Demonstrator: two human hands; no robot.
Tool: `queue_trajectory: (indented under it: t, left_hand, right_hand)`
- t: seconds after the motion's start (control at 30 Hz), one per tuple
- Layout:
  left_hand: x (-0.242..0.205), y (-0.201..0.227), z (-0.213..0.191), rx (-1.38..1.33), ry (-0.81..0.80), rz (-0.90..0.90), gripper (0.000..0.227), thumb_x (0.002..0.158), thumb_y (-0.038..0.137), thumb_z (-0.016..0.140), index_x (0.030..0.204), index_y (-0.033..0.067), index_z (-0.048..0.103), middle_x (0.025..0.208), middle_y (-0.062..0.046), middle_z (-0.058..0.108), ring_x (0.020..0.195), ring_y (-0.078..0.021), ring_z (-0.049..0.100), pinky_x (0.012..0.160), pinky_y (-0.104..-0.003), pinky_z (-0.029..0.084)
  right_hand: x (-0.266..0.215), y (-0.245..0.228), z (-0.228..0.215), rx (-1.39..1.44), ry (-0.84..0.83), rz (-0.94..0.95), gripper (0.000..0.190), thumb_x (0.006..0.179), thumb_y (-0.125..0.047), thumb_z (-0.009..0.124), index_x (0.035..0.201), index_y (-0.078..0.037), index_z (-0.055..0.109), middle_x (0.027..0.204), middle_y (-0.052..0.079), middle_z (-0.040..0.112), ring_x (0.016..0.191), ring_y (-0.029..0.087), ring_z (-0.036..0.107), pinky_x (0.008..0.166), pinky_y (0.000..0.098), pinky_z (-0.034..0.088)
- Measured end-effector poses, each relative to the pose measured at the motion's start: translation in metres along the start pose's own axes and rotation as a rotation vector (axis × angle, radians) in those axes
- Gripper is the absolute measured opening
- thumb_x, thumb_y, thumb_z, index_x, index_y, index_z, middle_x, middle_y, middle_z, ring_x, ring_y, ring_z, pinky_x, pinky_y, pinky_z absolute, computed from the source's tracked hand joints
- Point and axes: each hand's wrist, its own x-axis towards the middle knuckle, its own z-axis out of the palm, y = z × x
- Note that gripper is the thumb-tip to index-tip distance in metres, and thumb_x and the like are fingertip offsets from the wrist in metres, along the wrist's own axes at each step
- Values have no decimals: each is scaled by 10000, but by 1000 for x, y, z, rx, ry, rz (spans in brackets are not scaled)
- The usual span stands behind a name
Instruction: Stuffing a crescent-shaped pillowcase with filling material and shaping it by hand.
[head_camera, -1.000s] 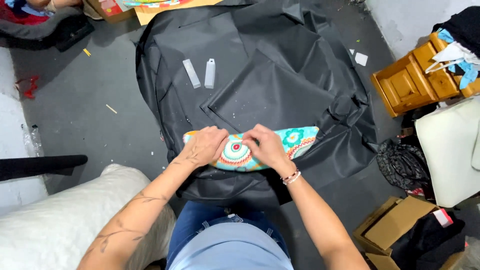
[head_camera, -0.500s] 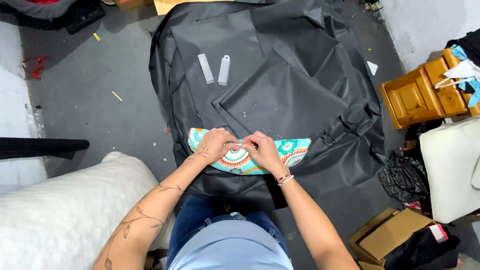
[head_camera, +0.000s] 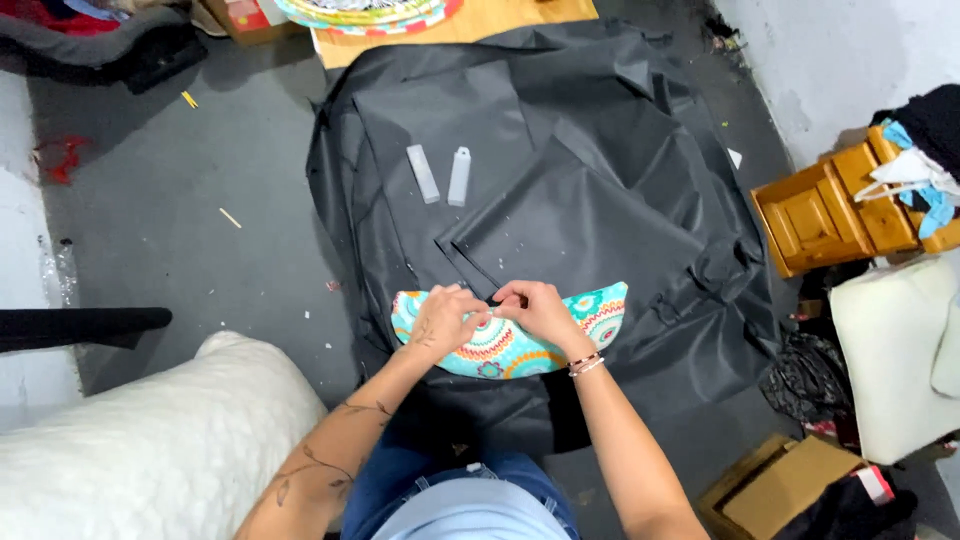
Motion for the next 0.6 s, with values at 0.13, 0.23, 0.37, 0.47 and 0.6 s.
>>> queue_trajectory:
  t: [0.13,0.23,0.37,0.47,0.6]
  left_hand:
    - [-7,3,-10,-45,27,-36,92,894,323,712,927,275,783,733,32,674,789,-184,649,791,-333,474]
    - [-8,1,-11,-52,8,-36,88,881,345,711,910,292,775,739,37,662,818,-187,645,801,-351,474]
    - [-17,8,0,-8,43,78,96,848,324,681,801,270,744,702,48,642,756,-165,610,747,-335,467]
    - [-20,11,18,124,31,151,71,749,275,693,705,227,723,659,27,640,745,-179,602,748,-364,468]
    - [-13,35,-22,-28,45,275,190,742,111,613,601,177,504,674,15,549,666,-227,543,637,-406,284]
  right_hand:
    - [51,-11,4,-8,12,35,214,837,-188,790,1047,-146,777,868,81,774,878,257,720,833,417,563]
    - [103,-21,16,-7,80,47,201,857,-196,772,1057,-173,764,870,44,770,870,222,722,843,390,570]
    - [182,-22,58,-83,190,20,321,849,-303,785,1135,-173,717,1018,66,754,908,244,737,823,390,600]
    - [204,-57,67,-189,223,54,507,887,-337,743,1301,-82,599,1179,161,697,1020,311,714,886,442,586]
    - [249,-50,90,-465,235,166,425,901,-364,733,1109,-52,534,1002,213,693,959,446,665,815,527,532]
